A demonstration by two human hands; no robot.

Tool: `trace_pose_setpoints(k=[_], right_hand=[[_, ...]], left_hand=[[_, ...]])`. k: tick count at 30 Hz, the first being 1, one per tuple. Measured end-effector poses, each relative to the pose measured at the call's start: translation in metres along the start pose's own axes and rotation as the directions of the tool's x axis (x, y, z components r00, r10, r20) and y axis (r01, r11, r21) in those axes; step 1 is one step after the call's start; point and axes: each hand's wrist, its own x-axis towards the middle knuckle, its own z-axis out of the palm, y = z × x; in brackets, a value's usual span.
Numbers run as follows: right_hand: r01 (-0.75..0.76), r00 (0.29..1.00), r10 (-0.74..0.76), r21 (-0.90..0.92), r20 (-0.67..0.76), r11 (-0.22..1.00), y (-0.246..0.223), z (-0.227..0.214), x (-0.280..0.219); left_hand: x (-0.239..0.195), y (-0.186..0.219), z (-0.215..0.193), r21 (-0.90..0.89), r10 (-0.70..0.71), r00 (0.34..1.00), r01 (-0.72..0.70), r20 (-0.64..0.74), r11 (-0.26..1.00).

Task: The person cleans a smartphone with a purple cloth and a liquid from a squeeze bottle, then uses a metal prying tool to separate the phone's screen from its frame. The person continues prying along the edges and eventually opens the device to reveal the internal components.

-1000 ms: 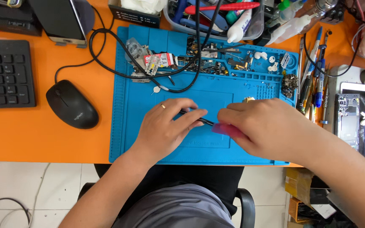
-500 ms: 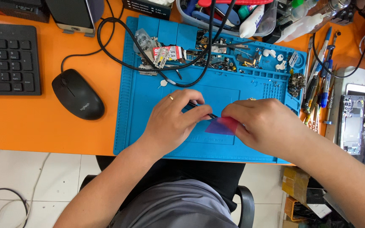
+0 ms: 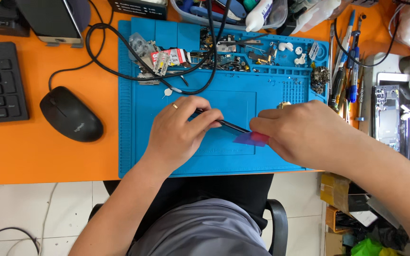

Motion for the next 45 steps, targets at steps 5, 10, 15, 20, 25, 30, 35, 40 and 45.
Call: trace_pose_setpoints(k=[5,10,15,20,25,30,35,40,45], right_hand=[[-0.049,0.995,0.039,0.097,0.095,0.994,0.008,0.001,-0.016],[-0.014,1.000,0.016,0.142,-0.013,0.990,0.009,0.007,-0.012],[0.009,0.994,0.003,0.104,-0.111,0.995,0.012,0.020,-0.016],[0.007,0.991,0.012,0.141,-0.136,0.990,0.009,0.023,-0.016],[0.020,0.985,0.013,0.190,-0.175,0.981,0.006,0.023,-0.017],[0.039,0.987,-0.005,0.203,-0.163,0.978,0.006,0.026,-0.016],[0.001,0.989,0.028,0.197,-0.145,0.980,0.002,0.025,-0.018],[-0.025,0.985,0.056,0.187,-0.163,0.982,-0.001,0.024,-0.017],[0.018,0.991,0.005,0.171,-0.133,0.985,-0.001,0.018,-0.023]], left_hand=[[0.001,0.001,-0.002,-0.017,-0.010,1.000,0.010,-0.012,1.000],[0.006,0.007,-0.009,0.091,0.096,0.994,-0.091,-0.055,0.992],[0.007,0.021,-0.005,0.160,0.239,0.971,-0.241,0.029,0.957],[0.006,0.027,-0.006,0.166,0.245,0.966,-0.256,0.083,0.952],[0.006,0.030,-0.008,0.187,0.251,0.964,-0.263,0.086,0.946],[0.002,0.034,-0.005,0.177,0.219,0.973,-0.228,0.069,0.958],[0.003,0.047,0.001,0.119,0.147,0.987,-0.154,0.061,0.981],[0.001,0.059,0.019,0.094,0.145,0.989,-0.145,0.015,0.985],[0.001,0.056,0.030,0.133,0.168,0.985,-0.161,-0.046,0.978]])
